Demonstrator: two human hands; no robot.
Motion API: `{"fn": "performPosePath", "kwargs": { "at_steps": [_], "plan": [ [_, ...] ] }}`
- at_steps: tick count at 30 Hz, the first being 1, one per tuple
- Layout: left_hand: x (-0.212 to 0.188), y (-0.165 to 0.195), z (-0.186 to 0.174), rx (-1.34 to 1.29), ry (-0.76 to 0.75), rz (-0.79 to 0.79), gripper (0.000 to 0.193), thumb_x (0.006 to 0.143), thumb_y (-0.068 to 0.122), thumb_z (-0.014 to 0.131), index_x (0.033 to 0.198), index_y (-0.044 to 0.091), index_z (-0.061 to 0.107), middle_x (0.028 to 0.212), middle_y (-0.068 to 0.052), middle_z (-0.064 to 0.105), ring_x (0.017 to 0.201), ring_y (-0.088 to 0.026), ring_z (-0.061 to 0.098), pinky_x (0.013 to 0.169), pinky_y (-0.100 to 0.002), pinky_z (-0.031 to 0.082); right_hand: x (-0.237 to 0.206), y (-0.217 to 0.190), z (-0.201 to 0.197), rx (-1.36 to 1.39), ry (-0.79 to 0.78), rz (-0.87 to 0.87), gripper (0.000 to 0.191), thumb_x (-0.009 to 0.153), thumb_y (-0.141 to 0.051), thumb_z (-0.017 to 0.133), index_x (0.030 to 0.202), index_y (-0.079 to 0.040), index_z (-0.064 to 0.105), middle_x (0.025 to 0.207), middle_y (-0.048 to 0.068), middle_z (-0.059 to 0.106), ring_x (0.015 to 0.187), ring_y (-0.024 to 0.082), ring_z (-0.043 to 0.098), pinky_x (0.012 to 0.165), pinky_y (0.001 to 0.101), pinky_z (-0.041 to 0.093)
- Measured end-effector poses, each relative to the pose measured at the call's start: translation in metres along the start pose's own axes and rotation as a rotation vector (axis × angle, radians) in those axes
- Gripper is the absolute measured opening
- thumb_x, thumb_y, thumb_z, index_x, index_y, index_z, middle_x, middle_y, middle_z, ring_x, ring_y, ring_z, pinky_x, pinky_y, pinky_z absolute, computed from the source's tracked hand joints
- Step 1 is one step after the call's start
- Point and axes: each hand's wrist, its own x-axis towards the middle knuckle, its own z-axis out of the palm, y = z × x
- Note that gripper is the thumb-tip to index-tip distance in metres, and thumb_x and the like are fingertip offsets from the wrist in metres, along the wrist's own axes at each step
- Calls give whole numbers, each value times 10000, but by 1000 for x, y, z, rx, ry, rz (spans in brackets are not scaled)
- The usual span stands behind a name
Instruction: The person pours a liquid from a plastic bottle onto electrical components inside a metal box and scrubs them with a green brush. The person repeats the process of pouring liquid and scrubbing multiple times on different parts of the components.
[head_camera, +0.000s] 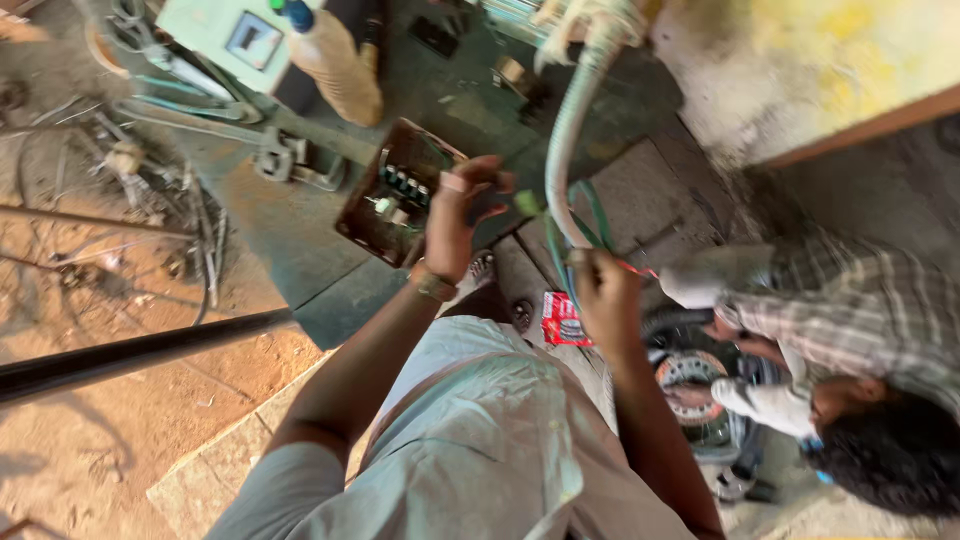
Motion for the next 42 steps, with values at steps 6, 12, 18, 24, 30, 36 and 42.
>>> {"fn": "performPosePath", "kwargs": {
  "at_steps": [6, 12, 18, 24, 30, 36, 42],
  "plan": [
    [5, 23, 28, 1061, -460, 527, 907, 867, 645, 727, 1510, 57, 475, 1149, -142, 671, 1072, -366, 643, 975, -468, 500, 24, 3, 1, 591, -77, 393, 180, 1019, -220, 650, 971, -48, 670, 648, -106, 465, 502, -4, 343, 429, 225, 235],
    [6, 33, 37, 1212, -407, 593, 1001, 852, 702, 676, 1590, 103, 363, 1229, -80, 660, 1158, -269, 624, 917, -425, 467, 62, 12, 27, 890, -174, 432, 52, 972, -102, 668, 1003, -93, 627, 777, -80, 506, 661, 12, 463, 554, 210, 365],
    [6, 33, 16, 1284, -370, 604, 1039, 851, 755, 662, 1600, 107, 345, 1328, -48, 665, 1190, -243, 602, 880, -415, 438, 79, 19, 34, 1039, -261, 553, 16, 978, -61, 627, 964, -53, 626, 753, -24, 496, 642, 47, 460, 526, 197, 346],
    [10, 38, 8, 1321, -367, 582, 1052, 832, 773, 659, 1592, 108, 365, 1309, -49, 677, 1153, -241, 597, 869, -417, 436, 85, 10, 38, 1017, -328, 455, 63, 992, -49, 614, 931, -42, 600, 712, -19, 455, 530, 46, 373, 439, 225, 278],
    [13, 35, 7, 806, -204, 521, 958, 935, 747, 610, 1593, 102, 347, 1542, -139, 534, 1420, -289, 526, 1159, -459, 458, 99, 1, 37, 928, -247, 414, 80, 1002, -2, 629, 955, -17, 566, 815, -9, 504, 657, 66, 442, 552, 256, 329],
    [32, 10, 22, -485, 31, -25, 792, 1014, 651, 547, 1500, 35, 435, 1387, -186, 620, 1323, -305, 583, 1172, -451, 456, 103, -31, 44, 905, -200, 550, 75, 953, -94, 653, 965, -90, 579, 655, -64, 422, 491, 45, 371, 434, 238, 277],
    [32, -4, 14, -865, 77, -140, 861, 1095, 732, 363, 1355, -48, 617, 1247, -232, 676, 1181, -355, 642, 1093, -491, 494, 85, -47, 38, 506, -228, 259, 253, 1111, -245, 578, 1118, -13, 679, 686, -51, 454, 556, 26, 382, 495, 220, 265]
  ]
}}
